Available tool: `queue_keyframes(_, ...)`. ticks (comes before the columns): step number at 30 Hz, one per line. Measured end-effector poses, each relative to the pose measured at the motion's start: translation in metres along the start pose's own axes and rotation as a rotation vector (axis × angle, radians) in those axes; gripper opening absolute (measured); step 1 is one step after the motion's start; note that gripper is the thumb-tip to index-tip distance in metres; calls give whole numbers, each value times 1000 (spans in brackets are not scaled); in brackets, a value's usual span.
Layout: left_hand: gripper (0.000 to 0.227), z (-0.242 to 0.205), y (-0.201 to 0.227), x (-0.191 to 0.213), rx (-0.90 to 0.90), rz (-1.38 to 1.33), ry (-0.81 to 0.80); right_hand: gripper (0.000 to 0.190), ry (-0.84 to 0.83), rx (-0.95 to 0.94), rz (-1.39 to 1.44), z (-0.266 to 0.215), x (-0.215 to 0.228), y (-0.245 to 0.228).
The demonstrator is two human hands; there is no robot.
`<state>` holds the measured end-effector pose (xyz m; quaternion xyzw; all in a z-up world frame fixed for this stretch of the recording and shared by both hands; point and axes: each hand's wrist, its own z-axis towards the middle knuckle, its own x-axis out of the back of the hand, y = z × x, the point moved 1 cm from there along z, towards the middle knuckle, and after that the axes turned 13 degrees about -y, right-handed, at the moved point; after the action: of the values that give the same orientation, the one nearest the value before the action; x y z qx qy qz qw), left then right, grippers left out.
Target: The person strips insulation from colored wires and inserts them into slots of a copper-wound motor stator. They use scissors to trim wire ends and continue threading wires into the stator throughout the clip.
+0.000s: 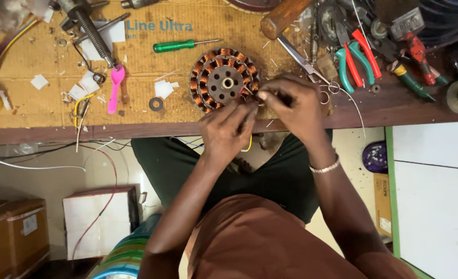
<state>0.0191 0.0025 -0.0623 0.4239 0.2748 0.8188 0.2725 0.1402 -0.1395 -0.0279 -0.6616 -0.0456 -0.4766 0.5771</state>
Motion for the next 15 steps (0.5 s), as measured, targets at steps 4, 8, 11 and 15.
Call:
queue_keyframes(4, 15, 5, 1, 4, -3, -45, 21, 15, -37, -62, 90, -9, -8, -5)
queue_keyframes(8, 13, 4, 0, 1, 27, -49, 0, 13, -35, -20, 93, -24, -5, -3)
queue_keyframes(11, 14, 3, 1, 2, 44, -72, -5, 11, -5, 6, 52, -6, -4, 5)
queue_keyframes(15, 14, 6, 3, 5, 64, -97, -13, 14, -32, 6, 92, -2, -8, 1)
